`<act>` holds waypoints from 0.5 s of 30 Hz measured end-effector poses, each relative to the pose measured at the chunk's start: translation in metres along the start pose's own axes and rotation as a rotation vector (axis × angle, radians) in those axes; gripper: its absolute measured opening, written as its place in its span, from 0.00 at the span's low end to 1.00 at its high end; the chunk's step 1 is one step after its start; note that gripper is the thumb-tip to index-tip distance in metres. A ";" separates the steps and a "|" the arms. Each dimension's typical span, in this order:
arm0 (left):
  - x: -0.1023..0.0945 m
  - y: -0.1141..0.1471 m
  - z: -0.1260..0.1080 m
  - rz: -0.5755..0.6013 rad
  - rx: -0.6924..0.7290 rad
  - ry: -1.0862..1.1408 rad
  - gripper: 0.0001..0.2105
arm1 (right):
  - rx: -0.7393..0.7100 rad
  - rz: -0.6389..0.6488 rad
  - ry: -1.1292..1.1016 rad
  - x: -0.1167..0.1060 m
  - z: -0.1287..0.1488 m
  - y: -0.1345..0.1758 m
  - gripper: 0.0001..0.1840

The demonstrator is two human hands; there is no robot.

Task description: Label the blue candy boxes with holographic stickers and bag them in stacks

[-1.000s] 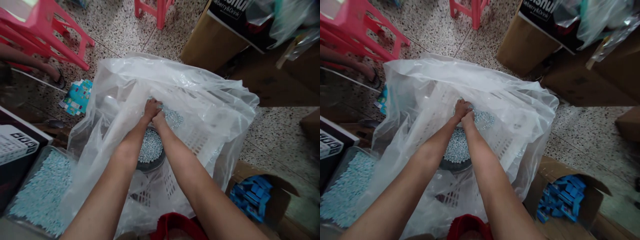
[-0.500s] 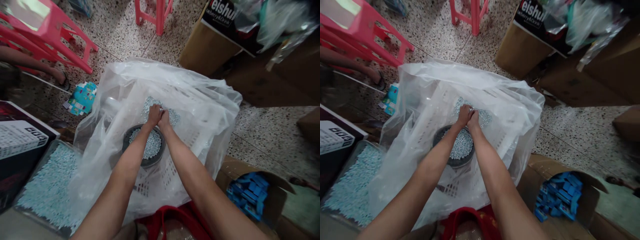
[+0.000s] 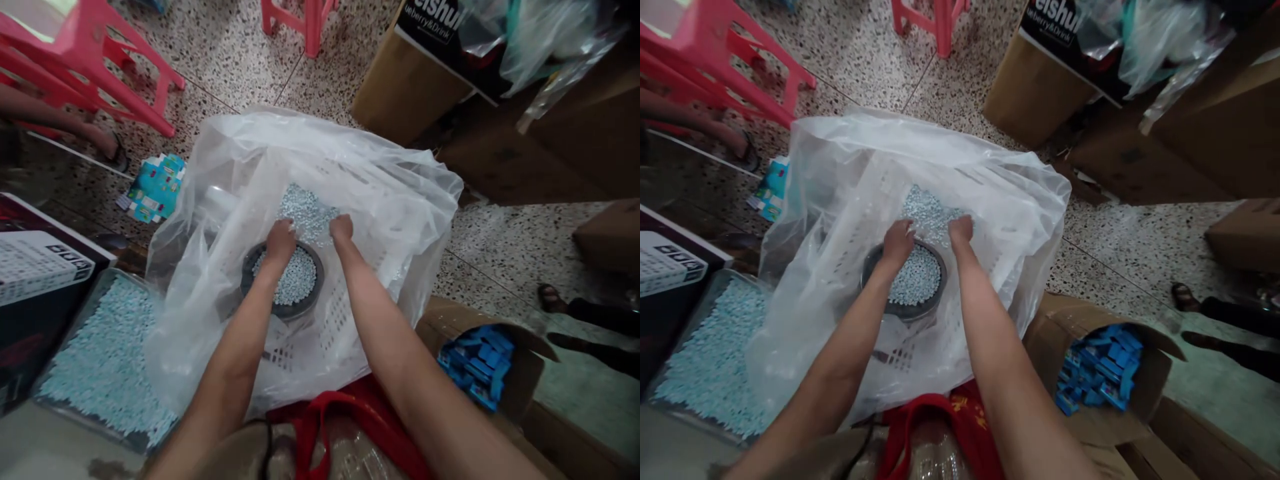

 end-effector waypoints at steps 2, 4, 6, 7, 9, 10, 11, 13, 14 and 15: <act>0.013 -0.040 -0.008 0.033 -0.058 -0.026 0.27 | 0.040 -0.101 0.047 -0.006 -0.009 -0.019 0.24; 0.028 -0.068 -0.006 0.054 -0.126 -0.053 0.33 | 0.045 -0.167 0.071 -0.003 -0.021 -0.024 0.28; 0.039 -0.081 0.003 0.051 -0.157 -0.072 0.36 | 0.008 -0.213 0.095 0.006 -0.034 -0.022 0.28; 0.042 -0.084 0.010 0.045 -0.157 -0.079 0.37 | -0.016 -0.228 0.110 0.011 -0.039 -0.019 0.28; 0.046 -0.085 0.019 0.036 -0.131 -0.098 0.38 | -0.060 -0.233 0.138 0.024 -0.047 -0.011 0.27; 0.048 -0.084 0.022 0.050 -0.112 -0.108 0.39 | -0.073 -0.227 0.145 0.031 -0.048 -0.007 0.25; 0.050 -0.084 0.023 0.074 -0.089 -0.113 0.39 | -0.074 -0.218 0.143 0.038 -0.048 -0.004 0.24; 0.053 -0.084 0.021 0.131 -0.035 -0.097 0.37 | -0.057 -0.199 0.118 0.049 -0.043 -0.002 0.20; 0.054 -0.085 0.018 0.154 -0.003 -0.064 0.36 | -0.055 -0.188 0.103 0.052 -0.038 -0.003 0.19; 0.054 -0.087 0.015 0.164 0.026 -0.013 0.35 | -0.061 -0.173 0.088 0.053 -0.032 -0.007 0.19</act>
Point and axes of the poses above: each hand's wrist, its own y-axis away from the middle knuckle, its own x-axis out of the palm, z = x × y, the point moved 5 cm from there along -y, towards the middle knuckle, and after that the axes turned 2 degrees about x, right-handed, at the moved point
